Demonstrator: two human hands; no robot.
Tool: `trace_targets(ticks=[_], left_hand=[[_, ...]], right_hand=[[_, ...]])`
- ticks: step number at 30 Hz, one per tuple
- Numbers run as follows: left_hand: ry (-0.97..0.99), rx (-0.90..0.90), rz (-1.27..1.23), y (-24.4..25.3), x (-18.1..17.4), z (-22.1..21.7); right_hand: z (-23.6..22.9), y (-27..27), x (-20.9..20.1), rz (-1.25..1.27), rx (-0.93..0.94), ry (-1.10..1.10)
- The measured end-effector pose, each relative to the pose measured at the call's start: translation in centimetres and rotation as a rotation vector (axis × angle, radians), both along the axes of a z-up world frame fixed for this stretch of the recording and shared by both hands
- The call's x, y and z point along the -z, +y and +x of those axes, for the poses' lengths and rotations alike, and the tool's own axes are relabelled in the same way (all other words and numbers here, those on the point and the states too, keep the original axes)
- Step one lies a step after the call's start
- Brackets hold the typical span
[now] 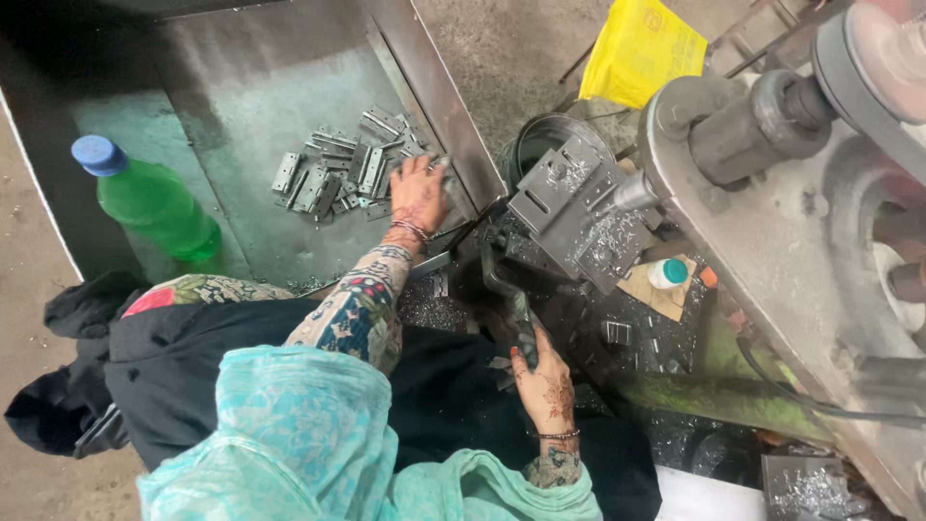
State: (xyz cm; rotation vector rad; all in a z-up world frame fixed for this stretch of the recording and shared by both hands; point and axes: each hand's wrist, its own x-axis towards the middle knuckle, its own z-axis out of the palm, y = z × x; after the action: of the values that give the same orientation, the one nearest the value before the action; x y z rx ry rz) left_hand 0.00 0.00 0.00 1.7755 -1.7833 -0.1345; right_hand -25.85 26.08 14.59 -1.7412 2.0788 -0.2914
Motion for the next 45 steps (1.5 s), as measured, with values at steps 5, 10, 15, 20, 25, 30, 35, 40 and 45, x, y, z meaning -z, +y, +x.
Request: trace_targets(ticks=[5, 10, 15, 20, 25, 30, 35, 40, 45], left_hand=[[0.088, -0.217, 0.293, 2.6, 3.5, 6.4], [0.14, -0.199, 0.293, 1.3, 6.2, 6.1], [0.073, -0.22, 0.357, -1.2, 9.0, 5.9], [0.28, -0.322, 0.108, -1.9, 10.7, 6.7], [0.777, -0.572, -0.144, -1.3, 5.5, 5.8], [0.856, -0.189, -0.339, 2.0, -5.5, -0.8], [0.136, 0.523, -0.203, 7.9, -12.1, -11.0], [-0.301, 0.661, -0.091, 9.8, -11.9, -15.3], [-0.215, 0.564, -0.261, 8.0, -10.7, -14.5]], right_hand=[[1.2, 0.5, -1.5, -0.005, -0.017, 0.041], [2.2, 1.0, -1.7, 0.038, 0.007, 0.125], [2.5, 0.3, -1.4, 0.061, 0.048, 0.167], [2.4, 0.4, -1.3, 0.018, 0.059, 0.124], [2.8, 0.4, -1.6, 0.009, 0.065, 0.129], [2.8, 0.6, -1.6, -0.028, 0.057, 0.097], [2.9, 0.9, -1.4, -0.078, 0.049, 0.095], [2.5, 0.8, -1.4, -0.077, 0.033, 0.066], [2.6, 0.9, -1.3, -0.032, 0.026, 0.051]])
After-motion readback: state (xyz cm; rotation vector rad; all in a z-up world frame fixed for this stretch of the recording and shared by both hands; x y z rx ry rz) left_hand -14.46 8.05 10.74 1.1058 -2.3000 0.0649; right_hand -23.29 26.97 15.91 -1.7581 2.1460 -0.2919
